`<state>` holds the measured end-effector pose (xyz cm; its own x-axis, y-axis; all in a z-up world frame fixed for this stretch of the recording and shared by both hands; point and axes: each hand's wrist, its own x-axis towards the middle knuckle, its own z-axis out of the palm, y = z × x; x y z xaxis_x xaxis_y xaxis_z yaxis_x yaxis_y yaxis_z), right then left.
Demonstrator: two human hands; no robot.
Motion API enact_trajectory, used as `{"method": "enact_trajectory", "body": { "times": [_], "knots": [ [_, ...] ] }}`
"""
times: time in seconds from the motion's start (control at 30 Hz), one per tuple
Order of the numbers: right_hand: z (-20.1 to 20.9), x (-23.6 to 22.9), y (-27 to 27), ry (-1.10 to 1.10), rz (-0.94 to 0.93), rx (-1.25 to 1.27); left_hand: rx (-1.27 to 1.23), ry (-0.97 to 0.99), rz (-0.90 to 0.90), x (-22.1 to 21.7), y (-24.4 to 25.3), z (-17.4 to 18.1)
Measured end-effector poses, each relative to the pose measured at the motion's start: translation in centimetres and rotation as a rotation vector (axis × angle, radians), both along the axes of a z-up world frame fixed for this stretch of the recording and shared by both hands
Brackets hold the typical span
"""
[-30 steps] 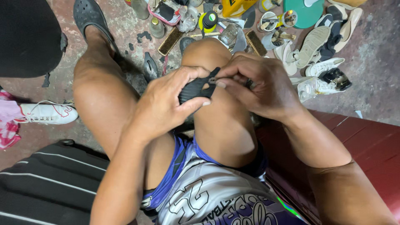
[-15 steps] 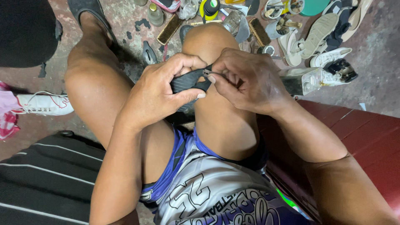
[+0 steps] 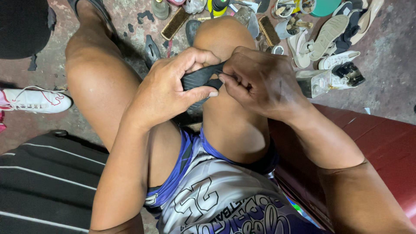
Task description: The person is repairing a shoe sole by hand. They use a small tool to scrape and clean the sole surface, then apply a small piece of material to a specific area on the sole.
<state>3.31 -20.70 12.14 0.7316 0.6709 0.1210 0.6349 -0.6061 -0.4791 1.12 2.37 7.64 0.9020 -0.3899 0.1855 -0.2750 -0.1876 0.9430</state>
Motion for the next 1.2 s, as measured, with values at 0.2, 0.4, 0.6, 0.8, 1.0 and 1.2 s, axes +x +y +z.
{"method": "enact_trajectory", "body": {
  "times": [0.2, 0.4, 0.6, 0.8, 1.0, 1.2],
  "knots": [
    [0.8, 0.3, 0.1, 0.015, 0.012, -0.045, -0.020, -0.029, 0.009, -0.3, -0.1, -0.5],
    [1.2, 0.3, 0.3, 0.052, -0.011, -0.072, 0.006, -0.013, 0.046, -0.5, -0.3, -0.9],
    [1.3, 0.4, 0.1, 0.026, 0.027, -0.073, -0.002, -0.043, 0.075, -0.9, -0.6, -1.2],
    [1.3, 0.7, 0.1, 0.043, 0.027, -0.080, -0.056, -0.028, 0.110, -1.3, -1.2, -1.4],
    [1.2, 0.0, 0.2, 0.036, -0.021, -0.089, -0.096, 0.053, 0.165, -2.0, -1.7, -1.3],
    [1.3, 0.1, -0.3, -0.005, 0.014, -0.095, -0.061, 0.019, 0.191, -2.1, -2.2, -1.4]
  ]
}}
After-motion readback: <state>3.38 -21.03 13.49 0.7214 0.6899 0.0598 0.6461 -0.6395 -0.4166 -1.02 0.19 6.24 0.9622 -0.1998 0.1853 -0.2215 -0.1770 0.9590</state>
